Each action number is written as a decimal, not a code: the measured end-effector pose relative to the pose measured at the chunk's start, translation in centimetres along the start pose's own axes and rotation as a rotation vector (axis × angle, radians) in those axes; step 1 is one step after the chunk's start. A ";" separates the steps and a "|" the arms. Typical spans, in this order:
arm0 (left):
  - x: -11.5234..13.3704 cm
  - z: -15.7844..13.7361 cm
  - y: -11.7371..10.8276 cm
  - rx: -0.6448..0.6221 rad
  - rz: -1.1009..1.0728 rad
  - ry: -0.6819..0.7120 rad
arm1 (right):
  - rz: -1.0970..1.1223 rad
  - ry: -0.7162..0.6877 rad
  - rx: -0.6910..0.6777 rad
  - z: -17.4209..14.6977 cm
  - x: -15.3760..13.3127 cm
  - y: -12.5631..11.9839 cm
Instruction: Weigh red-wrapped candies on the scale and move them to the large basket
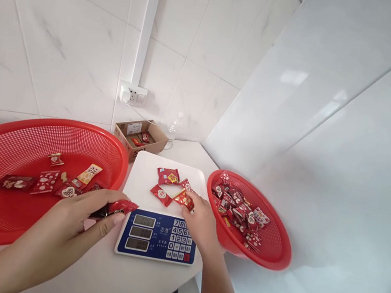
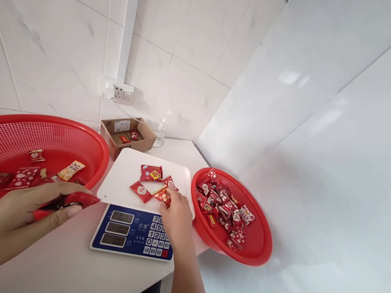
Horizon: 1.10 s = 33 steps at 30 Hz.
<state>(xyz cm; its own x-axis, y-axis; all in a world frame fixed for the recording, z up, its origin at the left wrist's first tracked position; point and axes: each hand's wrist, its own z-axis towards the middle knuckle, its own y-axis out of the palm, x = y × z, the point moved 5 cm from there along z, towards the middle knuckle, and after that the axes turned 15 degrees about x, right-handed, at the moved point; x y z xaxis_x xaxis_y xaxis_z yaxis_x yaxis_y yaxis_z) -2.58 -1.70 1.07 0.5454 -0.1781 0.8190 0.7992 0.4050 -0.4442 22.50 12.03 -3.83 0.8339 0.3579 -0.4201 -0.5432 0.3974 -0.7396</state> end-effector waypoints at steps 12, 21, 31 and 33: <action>0.5 0.3 0.3 0.053 0.075 0.058 | -0.243 0.244 0.392 2.0 9.8 -6.4; 0.2 -1.1 5.2 -0.133 0.060 0.048 | 0.677 -0.285 -0.263 -4.7 -8.0 -3.6; 0.0 0.3 2.5 0.155 0.267 0.250 | 0.382 -0.079 0.339 -1.5 -1.4 -2.5; -0.1 0.5 1.8 0.160 0.299 0.257 | 0.277 -0.038 0.333 -0.9 0.2 -1.9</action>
<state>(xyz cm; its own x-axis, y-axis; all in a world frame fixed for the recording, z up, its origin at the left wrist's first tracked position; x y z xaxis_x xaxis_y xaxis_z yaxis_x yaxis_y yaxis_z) -1.33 -0.53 0.32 0.8087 -0.2414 0.5365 0.5581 0.6031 -0.5699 23.84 10.55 -2.99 0.6513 0.5181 -0.5543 -0.7531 0.5304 -0.3892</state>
